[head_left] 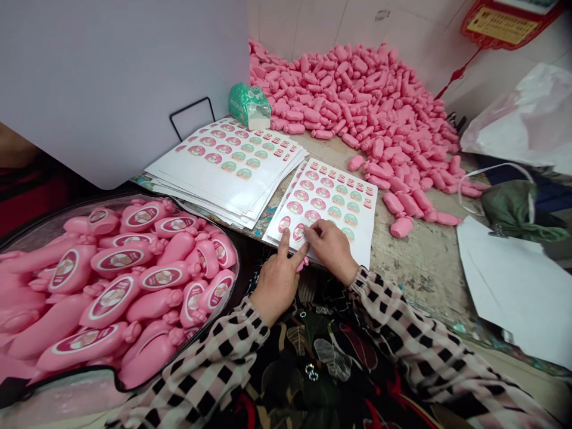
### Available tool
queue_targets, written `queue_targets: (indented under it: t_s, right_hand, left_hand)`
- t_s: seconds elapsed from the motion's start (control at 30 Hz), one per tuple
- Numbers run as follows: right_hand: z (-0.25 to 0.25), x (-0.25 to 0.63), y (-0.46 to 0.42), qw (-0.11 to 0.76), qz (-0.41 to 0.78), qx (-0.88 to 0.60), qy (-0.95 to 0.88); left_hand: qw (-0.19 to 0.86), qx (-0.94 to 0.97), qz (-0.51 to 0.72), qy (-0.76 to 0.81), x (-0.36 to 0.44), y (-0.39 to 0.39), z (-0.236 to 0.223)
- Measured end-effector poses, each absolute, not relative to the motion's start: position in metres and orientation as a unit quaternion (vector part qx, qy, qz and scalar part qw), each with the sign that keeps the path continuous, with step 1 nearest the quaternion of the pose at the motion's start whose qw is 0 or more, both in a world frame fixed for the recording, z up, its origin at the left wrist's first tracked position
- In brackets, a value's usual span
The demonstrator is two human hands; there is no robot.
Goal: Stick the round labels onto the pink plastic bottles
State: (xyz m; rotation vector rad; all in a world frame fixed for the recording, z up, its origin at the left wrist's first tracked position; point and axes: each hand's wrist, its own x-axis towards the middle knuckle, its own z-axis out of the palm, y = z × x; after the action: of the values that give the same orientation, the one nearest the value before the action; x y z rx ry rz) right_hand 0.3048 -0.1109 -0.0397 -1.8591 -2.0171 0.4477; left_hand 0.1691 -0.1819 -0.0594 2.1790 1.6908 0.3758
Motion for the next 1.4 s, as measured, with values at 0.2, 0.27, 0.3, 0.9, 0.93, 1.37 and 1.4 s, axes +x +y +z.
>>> queue_targets:
  t_s: [0.2,0.27,0.3,0.9,0.93,1.37,1.4]
  right_hand:
    - [-0.029,0.300,-0.106,0.142,0.140,-0.677,-0.708]
    - [-0.023,0.297,-0.107,0.148,0.091,-0.660,-0.731]
    - [-0.019,0.296,-0.108,0.151,0.068,-0.648,-0.743]
    - [-0.026,0.349,-0.116,0.345,0.292,-0.644,-0.617]
    - [-0.025,0.351,-0.119,0.366,0.316,-0.636,-0.601]
    - [0.004,0.334,-0.181,0.399,0.449,-0.532,-0.596]
    - [0.003,0.335,-0.181,0.396,0.447,-0.532,-0.600]
  left_hand:
    - [0.168,0.770,0.133,0.601,0.169,-0.182,-0.061]
    - [0.168,0.770,0.133,0.601,0.169,-0.182,-0.061]
    - [0.167,0.770,0.134,0.601,0.168,-0.182,-0.061]
    - [0.227,0.752,0.207,0.583,0.165,-0.191,-0.044]
    - [0.249,0.732,0.252,0.583,0.165,-0.192,-0.039]
    - [0.820,0.121,0.446,0.337,0.188,-0.179,-0.020]
    - [0.822,0.125,0.444,0.333,0.189,-0.180,-0.020]
